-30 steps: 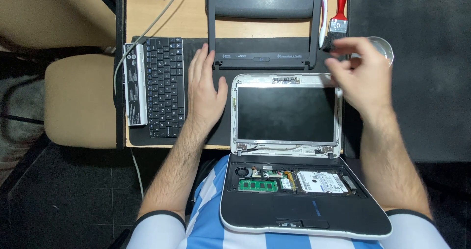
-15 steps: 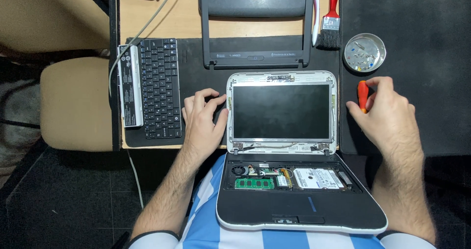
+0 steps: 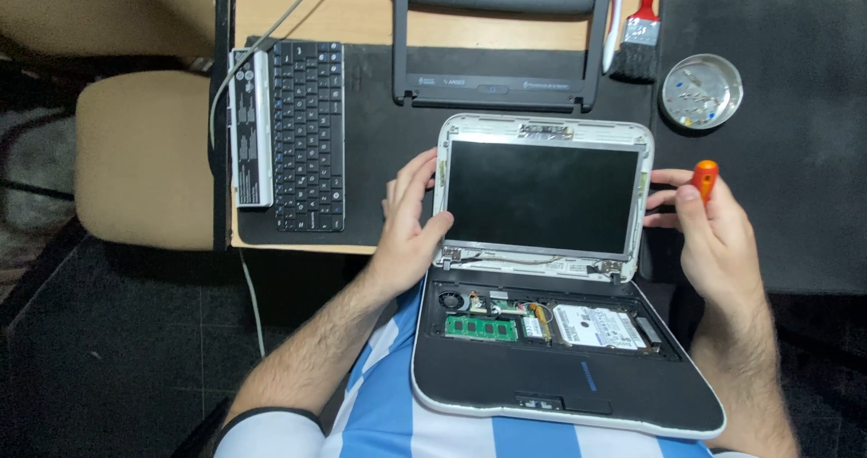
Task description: Removing the screen bezel from a laptop using a screwdriver and manual prying.
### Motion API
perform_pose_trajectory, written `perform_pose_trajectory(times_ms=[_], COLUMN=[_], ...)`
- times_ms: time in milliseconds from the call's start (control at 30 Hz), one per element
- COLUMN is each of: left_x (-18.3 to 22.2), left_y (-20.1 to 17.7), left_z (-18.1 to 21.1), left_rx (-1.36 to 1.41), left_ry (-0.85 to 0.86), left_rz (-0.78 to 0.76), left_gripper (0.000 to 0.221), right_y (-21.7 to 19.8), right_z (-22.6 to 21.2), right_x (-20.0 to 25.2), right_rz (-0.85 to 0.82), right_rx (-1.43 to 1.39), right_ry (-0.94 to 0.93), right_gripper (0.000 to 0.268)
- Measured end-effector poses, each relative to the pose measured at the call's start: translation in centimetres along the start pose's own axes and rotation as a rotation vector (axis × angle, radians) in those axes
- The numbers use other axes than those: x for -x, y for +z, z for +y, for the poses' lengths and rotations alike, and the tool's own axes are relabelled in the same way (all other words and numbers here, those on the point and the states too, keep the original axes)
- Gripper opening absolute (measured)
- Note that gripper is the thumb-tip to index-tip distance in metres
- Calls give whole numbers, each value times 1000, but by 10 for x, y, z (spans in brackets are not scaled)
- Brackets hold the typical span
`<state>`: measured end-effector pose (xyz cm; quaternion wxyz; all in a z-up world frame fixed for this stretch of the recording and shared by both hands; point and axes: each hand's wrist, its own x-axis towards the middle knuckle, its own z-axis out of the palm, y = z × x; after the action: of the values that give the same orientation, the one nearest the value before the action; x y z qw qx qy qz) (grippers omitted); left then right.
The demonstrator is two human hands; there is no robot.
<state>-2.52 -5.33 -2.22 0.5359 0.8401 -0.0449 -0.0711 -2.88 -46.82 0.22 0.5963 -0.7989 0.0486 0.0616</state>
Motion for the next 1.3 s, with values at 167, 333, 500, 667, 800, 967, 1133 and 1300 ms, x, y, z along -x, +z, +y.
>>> perform_pose_trajectory(times_ms=[167,333,500,667,800,967,1133,1300], left_x=[11,18,17,-7,-32,-45,-47,-43], left_y=[11,20,20,16,8,5,-1,-19], left_z=[6,-1,4,5,-5,-13,-13,6], left_rx=[704,1167,935,911,679,634,653,526], left_ry=[-25,-55,63,162,232,266,229,162], left_rz=[-65,-82,-80,-44,44,108,47,-120], left_gripper=[90,85,83,84,84,88,111,132], right_y=[23,38,43,40,46,53,53,55], right_z=[-2,34,26,23,23,19,28,38], right_x=[21,35,45,22,-7,-36,-55,-62], right_rz=[136,276,281,313,322,379,370,424], right_rx=[-70,-251,-611,-497,-478,-417,-430,-409], right_ry=[-32,-129,-72,-155,-306,-371,-475,-533], right_gripper=[48,37,43,40,37,45,38,39])
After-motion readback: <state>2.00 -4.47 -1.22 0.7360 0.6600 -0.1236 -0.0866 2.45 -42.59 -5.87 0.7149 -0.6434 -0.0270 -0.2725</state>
